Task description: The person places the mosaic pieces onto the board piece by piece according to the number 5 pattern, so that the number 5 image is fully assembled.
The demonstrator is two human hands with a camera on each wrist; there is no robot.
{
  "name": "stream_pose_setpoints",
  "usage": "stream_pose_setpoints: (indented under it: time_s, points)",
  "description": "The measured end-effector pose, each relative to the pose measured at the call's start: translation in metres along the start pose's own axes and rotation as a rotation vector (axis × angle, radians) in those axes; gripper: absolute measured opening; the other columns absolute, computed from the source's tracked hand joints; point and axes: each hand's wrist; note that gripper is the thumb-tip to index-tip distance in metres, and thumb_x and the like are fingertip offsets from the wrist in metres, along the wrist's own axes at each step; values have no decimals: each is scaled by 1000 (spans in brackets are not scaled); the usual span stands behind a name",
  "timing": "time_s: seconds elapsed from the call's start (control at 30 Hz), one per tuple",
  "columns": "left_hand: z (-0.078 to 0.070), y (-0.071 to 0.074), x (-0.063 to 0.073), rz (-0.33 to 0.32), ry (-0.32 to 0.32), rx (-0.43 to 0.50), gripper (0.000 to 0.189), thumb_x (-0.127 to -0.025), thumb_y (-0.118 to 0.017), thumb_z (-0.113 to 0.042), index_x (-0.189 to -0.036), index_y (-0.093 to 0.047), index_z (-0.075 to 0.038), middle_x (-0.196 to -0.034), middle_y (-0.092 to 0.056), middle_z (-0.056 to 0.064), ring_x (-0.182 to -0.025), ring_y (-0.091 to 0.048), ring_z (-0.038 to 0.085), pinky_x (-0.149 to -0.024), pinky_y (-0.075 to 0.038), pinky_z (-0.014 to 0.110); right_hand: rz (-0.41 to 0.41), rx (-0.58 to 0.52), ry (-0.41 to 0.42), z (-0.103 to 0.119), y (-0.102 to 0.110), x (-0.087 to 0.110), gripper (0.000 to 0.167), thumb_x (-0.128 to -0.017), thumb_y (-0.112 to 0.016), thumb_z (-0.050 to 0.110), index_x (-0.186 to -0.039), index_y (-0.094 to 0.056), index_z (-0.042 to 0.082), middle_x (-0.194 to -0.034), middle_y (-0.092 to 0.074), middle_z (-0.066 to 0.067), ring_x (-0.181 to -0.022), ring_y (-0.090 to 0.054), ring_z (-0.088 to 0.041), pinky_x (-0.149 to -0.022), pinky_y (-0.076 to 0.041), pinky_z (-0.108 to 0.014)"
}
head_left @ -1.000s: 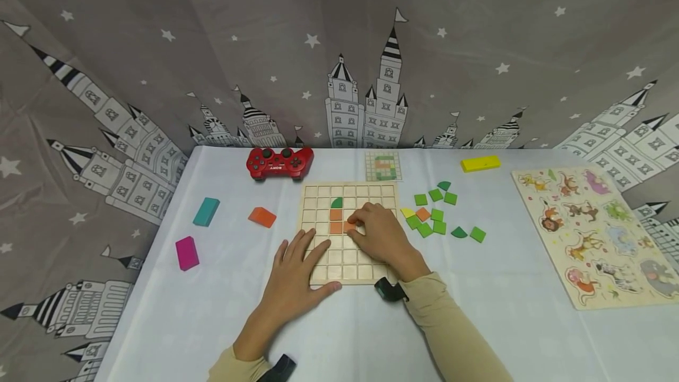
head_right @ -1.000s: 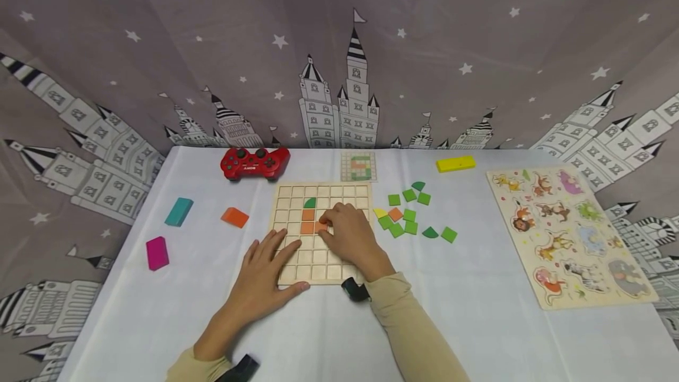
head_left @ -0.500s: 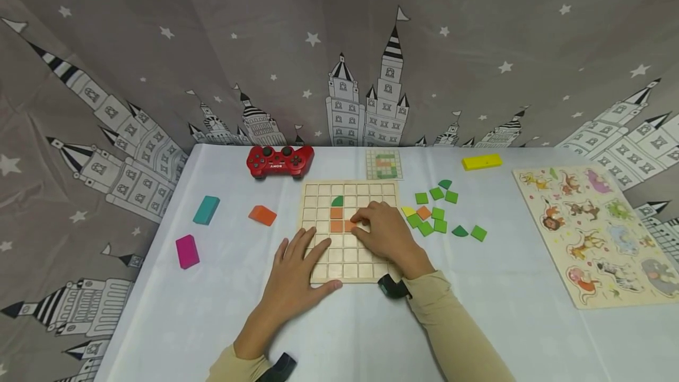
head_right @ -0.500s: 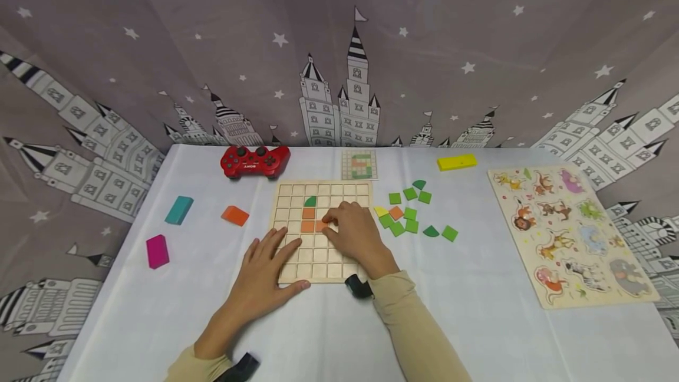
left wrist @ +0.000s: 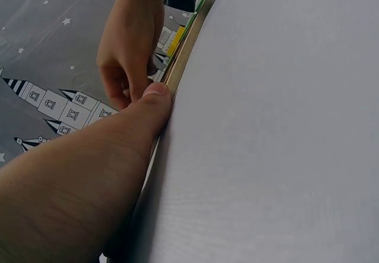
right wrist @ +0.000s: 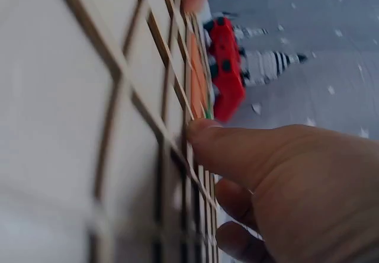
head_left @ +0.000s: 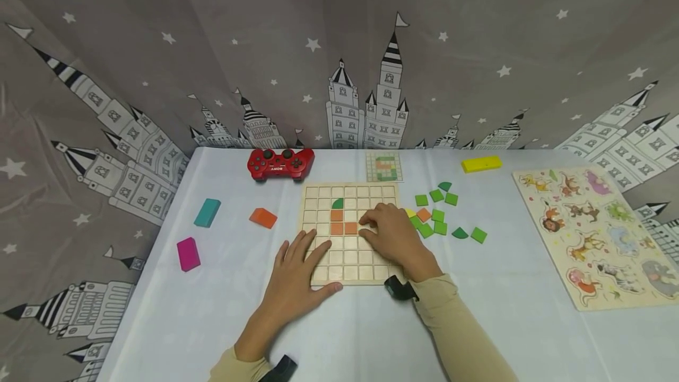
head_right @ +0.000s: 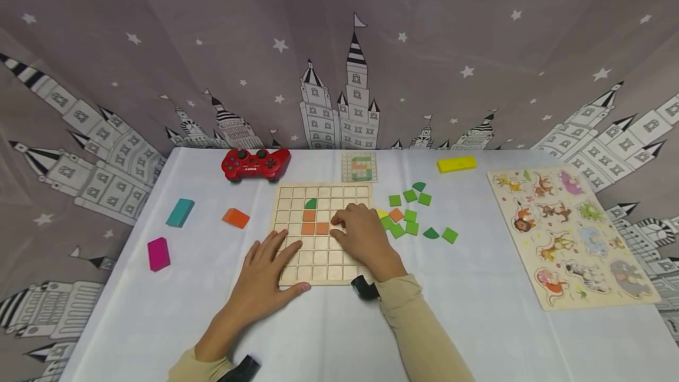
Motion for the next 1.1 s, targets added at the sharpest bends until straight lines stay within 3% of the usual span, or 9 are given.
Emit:
stream_pose_setpoints:
  time_s: [0.13,0.27,0.47,0.7,0.9,1.1]
  points:
    - [0,-2,0,9,1,-3,86,-81,-69,-71,-151,-49,-26,-165,-33,11,-156,-23,34,-125,-15,61,-8,-38,-46,-24,15,8,23,-94,-73,32,-110,-75,16,-90,-62,2,-86,-53,-17,-79,-46,-36]
    - [0,-2,0,-9,-14,-1,86,-80,-70,-70,-151,-50,-25,-164,-34,12,-155,-25,34,-124,-16,62,-33,-97,-166,-56,35,17,25,-95,-73,28,-113,-75,11,-97,-66,-3,-89,-58,-21,-83,-50,-40]
    - [1,-2,0,-2,-15,-16,86,-81,-70,-70,-151,-49,-26,-165,-33,11,-156,-24,33,-125,-16,61,-57,-76,-309,-90,55,28,29,-94,-75,30,-110,-75,6,-98,-67,-10,-89,-59,-26,-82,-51,-44]
    - [0,-1,-1,27,5,4,86,-82,-68,-70,-152,-48,-26,-166,-31,11,-157,-21,33,-126,-13,61,-57,-38,-335,-95,52,26,29,-97,-70,26,-116,-74,5,-100,-66,-13,-89,-58,-27,-82,-51,-44]
    - [-1,-2,-1,-3,-15,13,85,-81,-71,-68,-151,-50,-24,-165,-34,12,-156,-24,36,-124,-16,63,-90,-17,-389,-94,50,27,30,-99,-68,26,-121,-72,6,-109,-66,-16,-95,-59,-31,-86,-51,-47]
    - [0,-1,0,-13,-20,8,84,-81,-71,-69,-150,-50,-24,-163,-35,12,-155,-25,36,-123,-17,63,-71,12,-359,-94,45,25,36,-94,-74,25,-122,-71,3,-98,-61,-13,-90,-54,-29,-82,-49,-44]
Point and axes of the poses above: each hand's wrist, its own x-axis away from the middle knuckle, its own y-axis out of the back of the hand, z = x × y
